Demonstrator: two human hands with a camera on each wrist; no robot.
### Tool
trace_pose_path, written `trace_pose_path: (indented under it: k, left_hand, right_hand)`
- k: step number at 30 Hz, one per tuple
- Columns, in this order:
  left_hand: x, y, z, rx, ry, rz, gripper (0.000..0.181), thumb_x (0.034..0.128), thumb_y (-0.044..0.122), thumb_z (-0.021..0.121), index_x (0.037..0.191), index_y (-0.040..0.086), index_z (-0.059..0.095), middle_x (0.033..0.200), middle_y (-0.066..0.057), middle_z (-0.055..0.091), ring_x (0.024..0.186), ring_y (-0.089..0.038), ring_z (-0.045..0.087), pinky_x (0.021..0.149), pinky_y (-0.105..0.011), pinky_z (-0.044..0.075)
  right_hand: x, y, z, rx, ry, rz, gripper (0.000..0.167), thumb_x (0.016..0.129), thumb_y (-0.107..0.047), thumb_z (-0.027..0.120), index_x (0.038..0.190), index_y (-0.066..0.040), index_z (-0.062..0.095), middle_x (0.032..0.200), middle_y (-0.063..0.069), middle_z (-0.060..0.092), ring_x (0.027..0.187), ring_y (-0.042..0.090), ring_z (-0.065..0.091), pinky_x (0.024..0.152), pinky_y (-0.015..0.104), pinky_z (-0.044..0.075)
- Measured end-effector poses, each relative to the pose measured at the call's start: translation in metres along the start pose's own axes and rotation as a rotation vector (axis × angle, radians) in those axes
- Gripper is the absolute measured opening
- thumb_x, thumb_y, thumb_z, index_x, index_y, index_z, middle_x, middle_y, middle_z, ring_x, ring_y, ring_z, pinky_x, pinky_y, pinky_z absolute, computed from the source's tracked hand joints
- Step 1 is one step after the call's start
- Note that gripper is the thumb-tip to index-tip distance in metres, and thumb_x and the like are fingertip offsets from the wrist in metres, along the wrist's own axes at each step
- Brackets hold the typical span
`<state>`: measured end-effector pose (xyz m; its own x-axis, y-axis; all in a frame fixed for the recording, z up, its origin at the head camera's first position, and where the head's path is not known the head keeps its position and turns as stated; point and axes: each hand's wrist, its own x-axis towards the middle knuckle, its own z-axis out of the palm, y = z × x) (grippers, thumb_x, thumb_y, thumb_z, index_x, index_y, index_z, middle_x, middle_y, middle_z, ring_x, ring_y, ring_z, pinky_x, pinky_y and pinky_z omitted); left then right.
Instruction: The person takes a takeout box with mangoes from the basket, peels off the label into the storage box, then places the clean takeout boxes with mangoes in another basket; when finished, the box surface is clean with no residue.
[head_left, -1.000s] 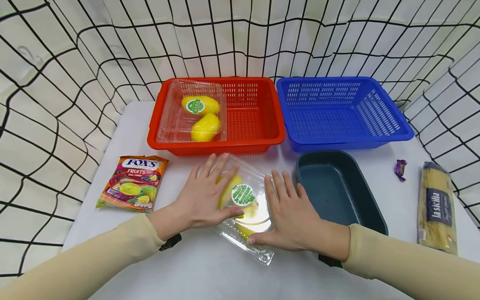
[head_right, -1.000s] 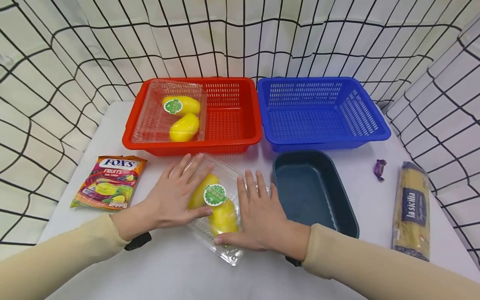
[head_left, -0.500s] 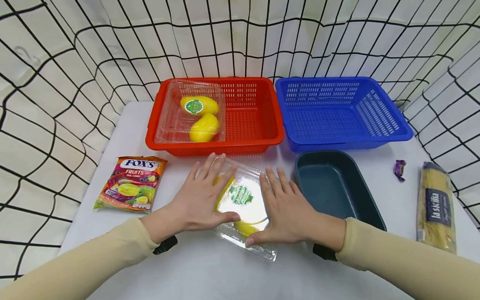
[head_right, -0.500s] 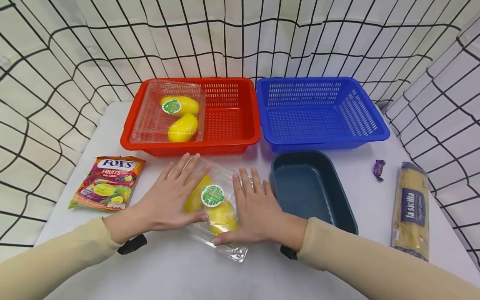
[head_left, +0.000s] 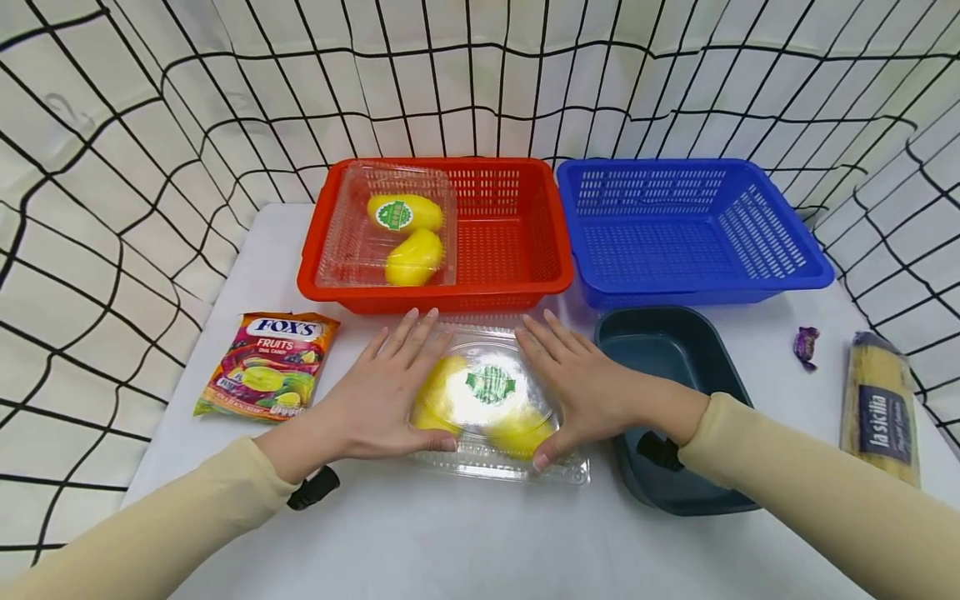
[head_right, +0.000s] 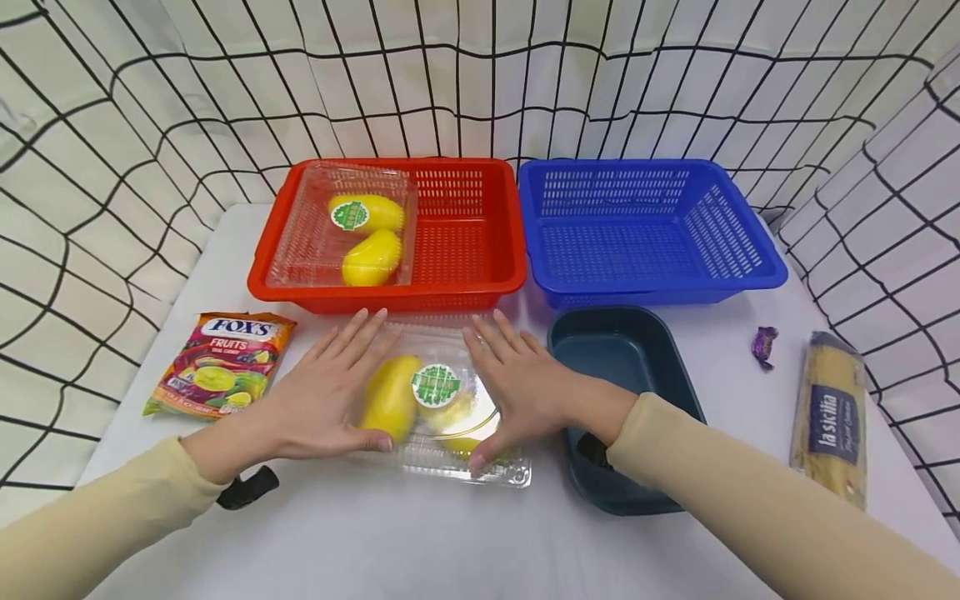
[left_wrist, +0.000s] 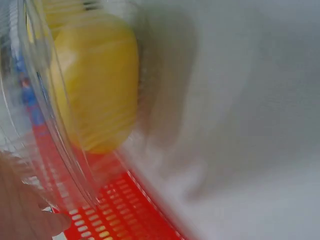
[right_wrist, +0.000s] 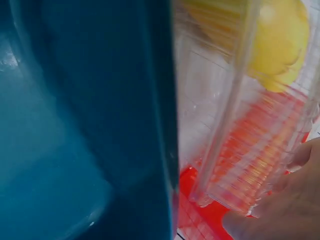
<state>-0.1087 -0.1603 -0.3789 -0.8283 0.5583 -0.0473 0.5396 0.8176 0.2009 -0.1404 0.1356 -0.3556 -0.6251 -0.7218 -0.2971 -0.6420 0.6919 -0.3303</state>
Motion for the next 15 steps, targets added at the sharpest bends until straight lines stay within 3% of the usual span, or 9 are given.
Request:
trace_pose_path:
  k: [8, 15]
  left_hand:
    - [-0.002, -0.002, 0.002, 0.001, 0.02, -0.016, 0.123, 0.0775, 0.079, 0.063, 0.164, 0.006, 0.015, 0.172, -0.017, 0.013, 0.159, -0.041, 0.011, 0.126, -0.062, 0.019]
    - [-0.007, -0.004, 0.001, -0.004, -0.009, -0.044, 0.125, 0.0769, 0.08, 0.062, 0.164, 0.005, 0.013, 0.172, -0.016, 0.013, 0.159, -0.042, 0.012, 0.125, -0.064, 0.02]
  right_hand:
    - [-0.009, 0.008, 0.009, -0.007, 0.091, -0.025, 0.139, 0.068, -0.076, 0.075, 0.163, -0.001, 0.008, 0.173, 0.019, -0.003, 0.159, 0.044, -0.009, 0.126, 0.065, 0.011]
    - [-0.018, 0.014, 0.012, -0.014, 0.089, -0.027, 0.136, 0.07, -0.075, 0.075, 0.163, -0.001, 0.009, 0.173, 0.018, -0.004, 0.159, 0.045, -0.004, 0.125, 0.065, 0.013]
